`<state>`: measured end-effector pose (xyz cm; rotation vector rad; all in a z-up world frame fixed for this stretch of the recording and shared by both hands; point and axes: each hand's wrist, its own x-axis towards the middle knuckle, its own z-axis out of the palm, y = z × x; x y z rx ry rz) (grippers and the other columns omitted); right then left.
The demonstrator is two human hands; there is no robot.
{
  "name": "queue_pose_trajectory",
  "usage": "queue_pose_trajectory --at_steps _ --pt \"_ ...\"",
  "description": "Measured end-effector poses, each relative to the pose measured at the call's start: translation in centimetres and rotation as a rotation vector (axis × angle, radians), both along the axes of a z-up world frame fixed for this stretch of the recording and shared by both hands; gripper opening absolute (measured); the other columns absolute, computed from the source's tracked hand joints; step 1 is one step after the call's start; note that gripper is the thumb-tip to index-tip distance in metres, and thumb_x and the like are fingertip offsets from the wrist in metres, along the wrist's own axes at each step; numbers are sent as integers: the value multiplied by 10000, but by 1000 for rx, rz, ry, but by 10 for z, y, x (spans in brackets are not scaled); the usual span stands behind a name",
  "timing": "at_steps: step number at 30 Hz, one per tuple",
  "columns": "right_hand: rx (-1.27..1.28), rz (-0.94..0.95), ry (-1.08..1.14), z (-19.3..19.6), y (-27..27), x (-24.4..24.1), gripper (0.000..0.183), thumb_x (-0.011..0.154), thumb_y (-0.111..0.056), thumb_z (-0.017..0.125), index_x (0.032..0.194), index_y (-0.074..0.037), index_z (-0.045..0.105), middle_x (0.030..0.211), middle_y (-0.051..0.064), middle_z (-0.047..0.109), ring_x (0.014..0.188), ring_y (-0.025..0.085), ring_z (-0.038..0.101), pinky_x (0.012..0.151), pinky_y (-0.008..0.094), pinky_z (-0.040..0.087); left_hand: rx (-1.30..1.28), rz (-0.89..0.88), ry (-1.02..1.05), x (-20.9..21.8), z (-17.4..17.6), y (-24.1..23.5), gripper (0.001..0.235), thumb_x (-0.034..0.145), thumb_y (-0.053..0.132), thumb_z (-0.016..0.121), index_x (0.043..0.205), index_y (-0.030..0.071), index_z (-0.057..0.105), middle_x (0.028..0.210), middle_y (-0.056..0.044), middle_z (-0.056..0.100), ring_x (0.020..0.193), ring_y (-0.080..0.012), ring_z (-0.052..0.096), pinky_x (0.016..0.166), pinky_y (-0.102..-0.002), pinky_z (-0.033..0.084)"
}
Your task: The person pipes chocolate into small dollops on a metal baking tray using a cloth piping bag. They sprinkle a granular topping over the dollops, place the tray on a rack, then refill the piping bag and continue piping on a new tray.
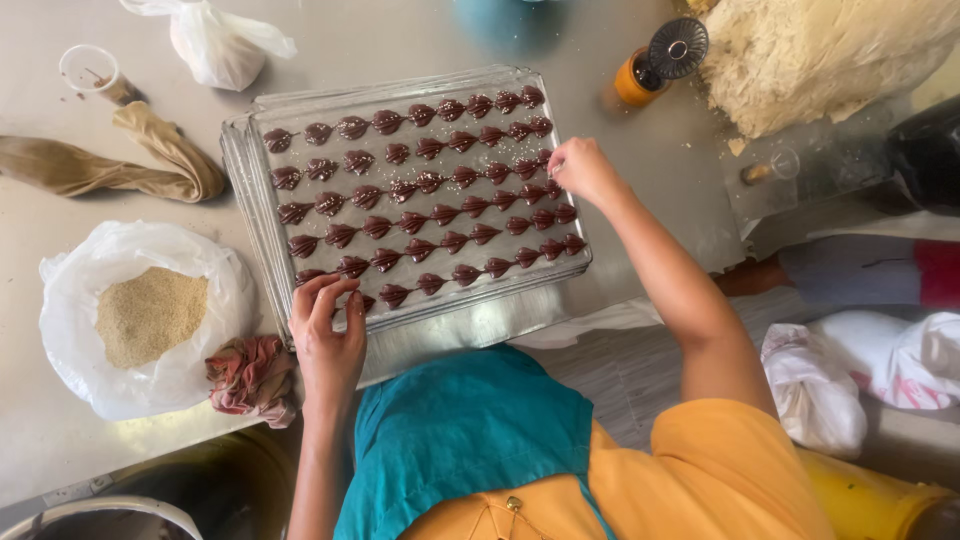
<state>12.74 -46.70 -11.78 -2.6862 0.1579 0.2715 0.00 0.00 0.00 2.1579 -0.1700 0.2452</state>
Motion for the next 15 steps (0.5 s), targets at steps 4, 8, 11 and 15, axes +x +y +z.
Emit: queue_pose_trajectory --at_steps 4,8,11,15 --pt "97 116 -28 21 51 -16 157 806 -45 762 950 -93 801 984 138 785 885 272 759 852 370 593 -36 30 25 -2 2 5 159 946 49 699 1102 69 722 1201 -146 647 1061 -322 642 894 -403 520" --pt "241 269 -48 25 122 -7 144 821 -69 769 959 -104 790 989 121 790 897 241 767 864 356 594 -27 67 34 -7 1 18 155 942 54 704 1093 81 722 1210 -135 655 1012 -316 655 885 -417 512" --pt "278 349 -54 26 176 6 148 830 -75 764 972 -105 791 997 125 786 864 238 765 826 358 595 20 101 -3 -13 -1 31 156 939 52 710 1091 85 726 1220 -129 662 1045 -336 649 907 -444 494" --pt "339 424 -50 27 241 22 140 829 -67 760 969 -77 769 1000 133 776 785 239 763 761 364 600 31 152 4 -22 -5 53 156 940 58 712 1092 88 727 1222 -132 653 1071 -347 636 913 -455 485"
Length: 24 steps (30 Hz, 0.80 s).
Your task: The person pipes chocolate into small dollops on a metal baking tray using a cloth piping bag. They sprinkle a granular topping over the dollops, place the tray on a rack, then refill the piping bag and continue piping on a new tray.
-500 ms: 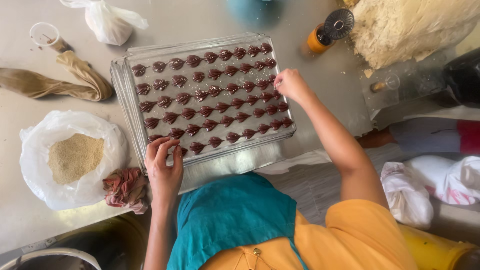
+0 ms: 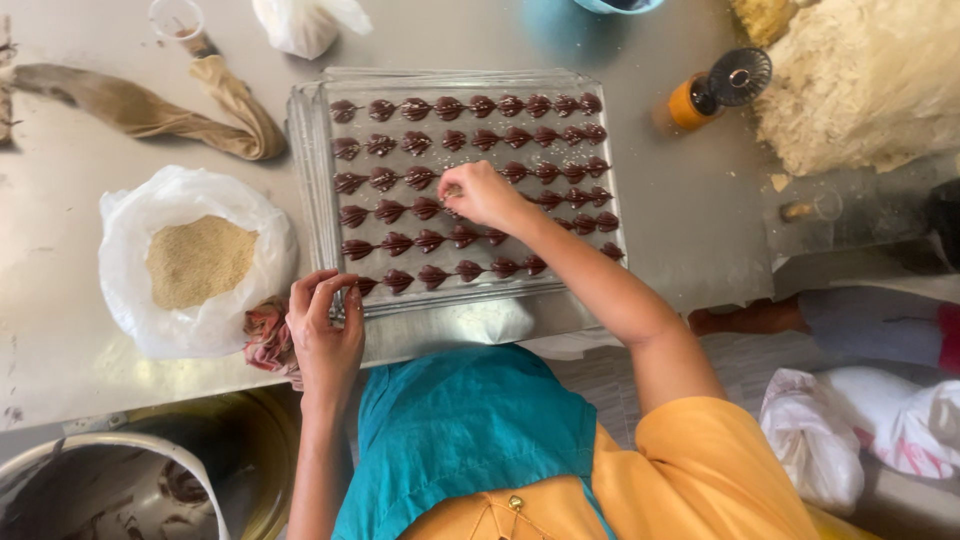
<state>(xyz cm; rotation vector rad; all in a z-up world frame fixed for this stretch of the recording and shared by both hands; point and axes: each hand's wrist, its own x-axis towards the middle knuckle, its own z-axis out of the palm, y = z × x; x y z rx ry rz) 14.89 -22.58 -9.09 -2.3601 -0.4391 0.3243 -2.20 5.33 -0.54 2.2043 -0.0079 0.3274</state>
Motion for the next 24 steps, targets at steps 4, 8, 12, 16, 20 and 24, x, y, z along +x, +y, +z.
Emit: queue_pose_trajectory --at_steps 4,8,12,16,20,24 --pt "28 92 -71 -8 58 12 176 818 -5 715 969 -70 777 934 160 771 767 277 751 750 380 595 13 43 -14 -12 -4 21 152 948 47 712 1097 72 725 1214 -141 648 1112 -353 628 953 -461 474" --pt "75 188 -123 -20 103 19 211 787 27 680 952 -69 769 910 171 761 777 289 754 751 382 599 -11 77 -21 -19 -6 37 142 954 42 705 1096 55 715 1219 -153 637 1113 -337 634 949 -431 496" --pt "60 234 -191 -28 134 15 159 762 28 705 894 -38 764 872 197 746 800 337 735 747 424 581 -68 79 8 -24 -5 47 121 972 40 693 1091 49 710 1227 -149 623 1060 -286 655 905 -375 541" --pt "117 302 -105 -27 146 -1 195 767 26 686 925 -53 767 882 169 762 812 307 754 782 400 595 -93 77 40 -24 -2 51 118 980 32 688 1094 42 714 1209 -137 626 1014 -254 664 876 -352 560" --pt "34 256 -33 -19 125 -16 170 770 7 712 927 -39 761 859 170 755 802 312 747 770 406 586 -126 65 62 -20 -1 51 127 978 40 686 1101 49 714 1217 -134 618 1007 -248 660 854 -346 567" --pt "16 208 -66 -12 81 -29 184 777 26 693 927 -48 772 890 158 763 785 306 744 759 403 587 11 58 64 -15 -2 46 146 948 44 724 1092 58 737 1183 -112 657 922 -262 643 857 -409 505"
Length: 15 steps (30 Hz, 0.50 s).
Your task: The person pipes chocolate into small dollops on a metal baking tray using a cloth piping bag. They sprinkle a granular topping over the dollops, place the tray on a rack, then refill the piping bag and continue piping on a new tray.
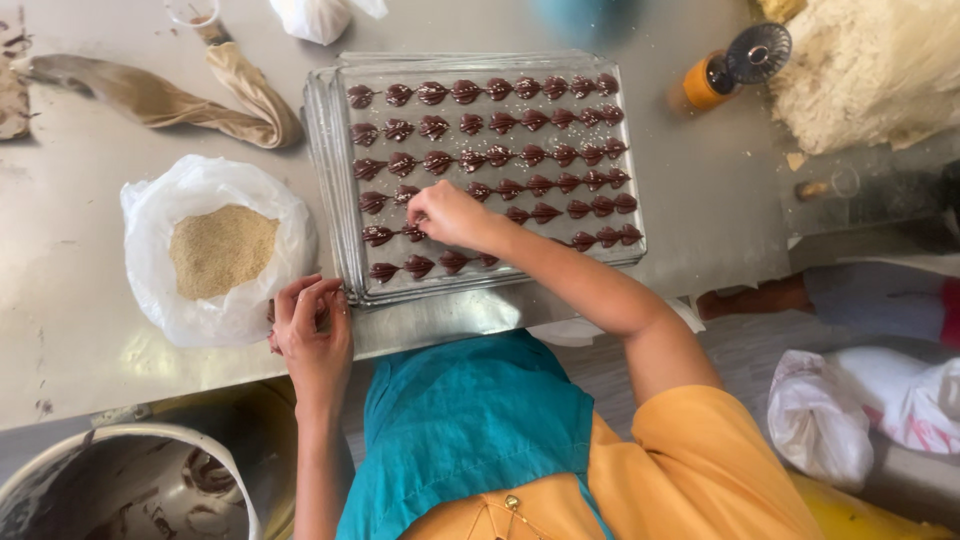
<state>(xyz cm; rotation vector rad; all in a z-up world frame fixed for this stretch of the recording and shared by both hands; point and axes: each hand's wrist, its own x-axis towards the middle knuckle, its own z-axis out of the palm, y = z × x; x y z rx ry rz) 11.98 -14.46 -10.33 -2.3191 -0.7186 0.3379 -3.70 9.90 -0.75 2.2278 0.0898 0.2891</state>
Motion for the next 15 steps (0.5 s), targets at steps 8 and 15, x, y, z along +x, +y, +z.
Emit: queue_pose_trajectory --at_steps 8,15 --pt "-86 -286 -36 6 -119 -26 119 798 -23 735 911 -47 761 891 148 768 777 278 758 770 381 601 -30 -129 -22 18 2 -26 156 957 60 711 1111 79 719 1194 -132 645 1063 -320 625 905 -433 486" --pt "-178 -529 -61 11 -214 -49 140 800 -35 770 938 -59 776 880 171 752 805 314 744 784 403 584 -42 -226 -69 31 4 -59 154 965 53 706 1118 70 709 1214 -137 643 1130 -340 630 960 -444 495"
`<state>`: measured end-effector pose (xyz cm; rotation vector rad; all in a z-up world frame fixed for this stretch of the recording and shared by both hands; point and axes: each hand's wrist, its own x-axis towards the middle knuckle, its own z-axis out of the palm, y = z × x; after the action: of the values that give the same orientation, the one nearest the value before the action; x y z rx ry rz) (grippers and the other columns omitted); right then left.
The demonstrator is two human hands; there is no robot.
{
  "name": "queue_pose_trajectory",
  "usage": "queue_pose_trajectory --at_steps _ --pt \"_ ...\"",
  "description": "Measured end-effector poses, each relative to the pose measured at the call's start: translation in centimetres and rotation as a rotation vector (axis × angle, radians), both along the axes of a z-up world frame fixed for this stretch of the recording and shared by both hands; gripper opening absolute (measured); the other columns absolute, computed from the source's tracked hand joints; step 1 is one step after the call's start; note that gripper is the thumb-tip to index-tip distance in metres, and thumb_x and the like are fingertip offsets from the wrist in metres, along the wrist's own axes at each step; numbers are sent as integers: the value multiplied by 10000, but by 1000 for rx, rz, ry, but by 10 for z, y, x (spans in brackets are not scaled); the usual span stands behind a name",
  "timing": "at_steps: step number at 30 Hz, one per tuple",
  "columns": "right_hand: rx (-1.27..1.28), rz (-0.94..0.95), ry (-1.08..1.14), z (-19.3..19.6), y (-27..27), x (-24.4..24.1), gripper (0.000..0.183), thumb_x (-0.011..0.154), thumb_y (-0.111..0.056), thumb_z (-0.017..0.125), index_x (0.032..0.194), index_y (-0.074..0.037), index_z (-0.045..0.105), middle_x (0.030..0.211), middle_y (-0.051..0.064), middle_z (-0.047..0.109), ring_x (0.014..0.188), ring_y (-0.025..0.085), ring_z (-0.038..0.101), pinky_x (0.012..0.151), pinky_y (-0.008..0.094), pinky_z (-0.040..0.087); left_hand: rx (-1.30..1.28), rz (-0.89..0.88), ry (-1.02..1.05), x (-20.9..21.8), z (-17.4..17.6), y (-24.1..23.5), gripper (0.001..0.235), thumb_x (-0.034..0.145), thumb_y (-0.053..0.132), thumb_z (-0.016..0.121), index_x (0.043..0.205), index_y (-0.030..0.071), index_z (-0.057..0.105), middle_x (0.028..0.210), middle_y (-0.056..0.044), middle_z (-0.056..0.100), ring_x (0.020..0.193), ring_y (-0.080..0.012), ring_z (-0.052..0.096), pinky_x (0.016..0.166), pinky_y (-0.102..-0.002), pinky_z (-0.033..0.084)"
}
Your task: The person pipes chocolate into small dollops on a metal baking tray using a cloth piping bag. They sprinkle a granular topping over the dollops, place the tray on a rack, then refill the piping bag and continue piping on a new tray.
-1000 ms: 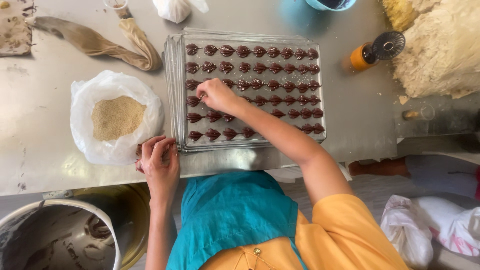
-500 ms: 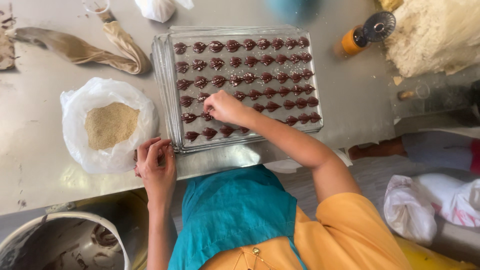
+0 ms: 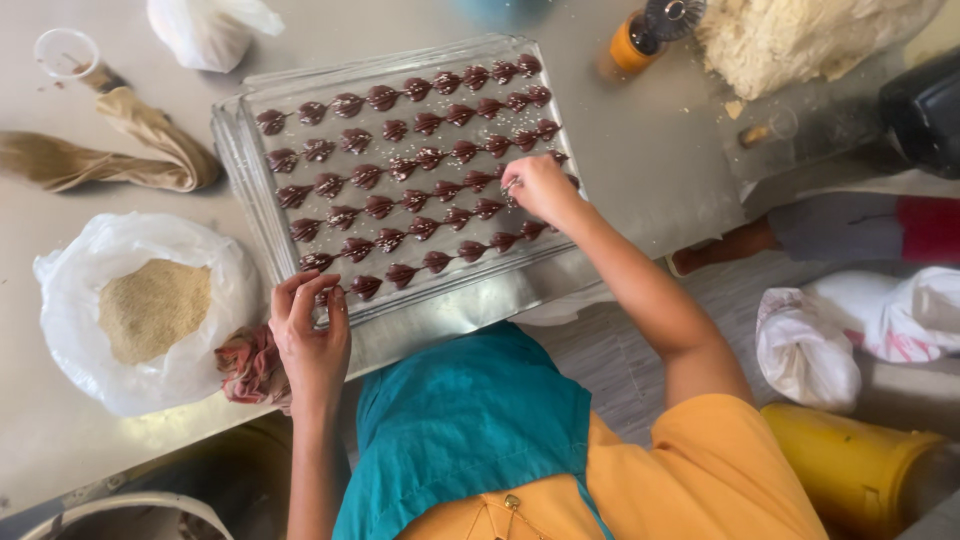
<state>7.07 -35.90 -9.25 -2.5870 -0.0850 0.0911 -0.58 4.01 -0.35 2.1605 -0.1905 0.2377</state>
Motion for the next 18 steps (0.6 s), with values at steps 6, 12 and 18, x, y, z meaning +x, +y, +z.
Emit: queue_pose_trajectory --at_steps 6,12,18 --pt "-82 -111 -74 1 -63 -15 89 849 -55 775 935 -75 789 885 169 749 788 336 733 774 419 577 -75 -48 77 4 3 -28 156 964 43 695 1118 63 710 1223 -138 631 1075 -313 631 909 -395 515" --pt "-47 -219 42 3 -94 -43 67 847 -69 759 913 -69 773 878 149 757 805 293 758 778 393 591 -17 -72 16 6 2 -46 162 959 30 704 1117 57 719 1200 -134 636 1084 -317 616 933 -420 496" --pt "13 -92 131 16 -70 -74 126 837 -52 741 958 -71 773 915 154 762 856 282 752 787 381 586 -24 -51 20 2 0 -51 164 958 31 703 1118 60 721 1223 -147 634 1093 -315 613 930 -417 497"
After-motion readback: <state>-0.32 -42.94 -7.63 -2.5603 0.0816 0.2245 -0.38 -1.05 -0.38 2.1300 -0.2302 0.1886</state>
